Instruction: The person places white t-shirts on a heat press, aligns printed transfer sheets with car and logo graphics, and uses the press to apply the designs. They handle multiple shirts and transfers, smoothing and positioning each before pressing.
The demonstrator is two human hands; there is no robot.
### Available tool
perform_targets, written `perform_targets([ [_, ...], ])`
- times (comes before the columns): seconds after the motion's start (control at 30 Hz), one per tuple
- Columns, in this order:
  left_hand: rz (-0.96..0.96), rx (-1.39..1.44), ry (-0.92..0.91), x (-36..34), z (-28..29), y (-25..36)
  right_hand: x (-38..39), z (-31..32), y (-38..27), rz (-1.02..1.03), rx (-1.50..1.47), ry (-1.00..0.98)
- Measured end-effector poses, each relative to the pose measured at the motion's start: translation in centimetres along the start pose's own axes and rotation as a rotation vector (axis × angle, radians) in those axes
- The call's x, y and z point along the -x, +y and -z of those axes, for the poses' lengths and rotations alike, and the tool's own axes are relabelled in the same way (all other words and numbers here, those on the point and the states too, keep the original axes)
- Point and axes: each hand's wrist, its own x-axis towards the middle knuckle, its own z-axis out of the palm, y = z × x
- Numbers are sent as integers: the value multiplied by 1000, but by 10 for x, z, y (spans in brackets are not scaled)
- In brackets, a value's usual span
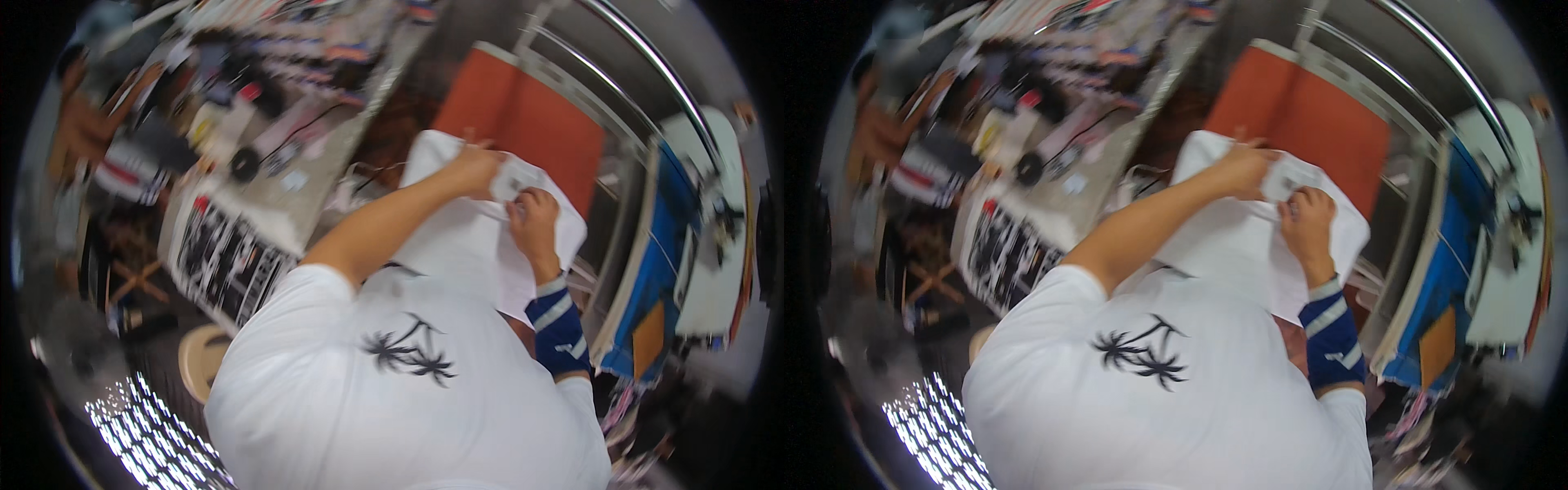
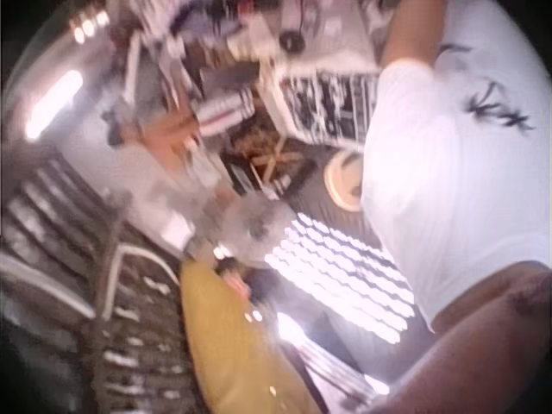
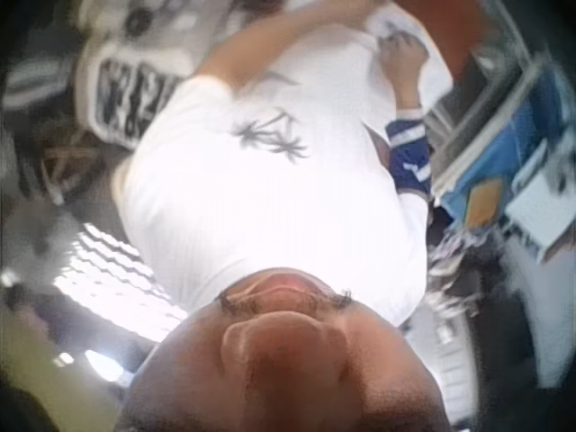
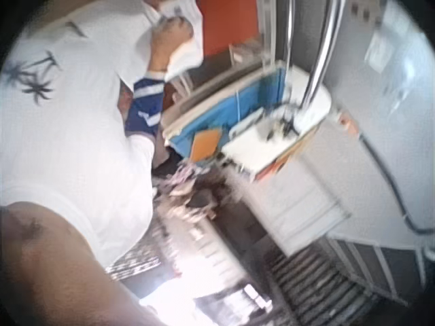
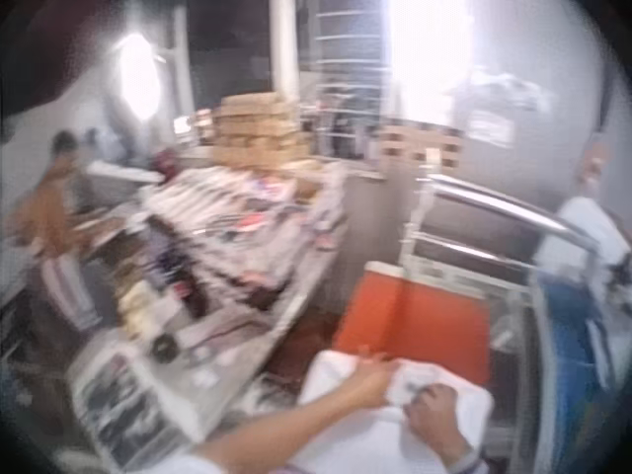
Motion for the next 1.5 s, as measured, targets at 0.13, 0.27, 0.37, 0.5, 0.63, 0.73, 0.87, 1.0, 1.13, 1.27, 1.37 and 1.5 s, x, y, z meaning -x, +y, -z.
perform_targets([
  [0.13,6,98,97,18,9,7,-17,-18,-16,52,142,69],
  [0.27,24,339,590,57,-8,-19,-31,-21,-24,-84,156,-62],
  [0.37,178,422,839,125,-14,-53,-35,-26,-28,-140,243,-15],
  [0.5,625,518,961,227,-33,-110,-41,-32,-35,-210,285,14],
  [0.63,945,433,930,329,-57,-172,-41,-35,-44,-220,274,38],
  [0.73,1025,463,998,343,-29,-195,-33,-44,-42,-237,245,112],
  [0.87,892,422,1110,322,72,-212,-28,-44,-40,-255,214,137],
  [1.0,663,338,1396,292,207,-243,-29,-46,-38,-260,206,159],
  [1.13,660,232,1635,278,318,-342,-30,-47,-40,-252,232,162],
  [1.27,1011,-29,1476,263,373,-434,-33,-45,-42,-259,239,146],
  [1.37,1219,-199,1217,266,390,-495,-33,-46,-43,-267,246,130],
  [1.5,1330,-381,963,267,402,-541,-36,-45,-49,-291,264,89],
])
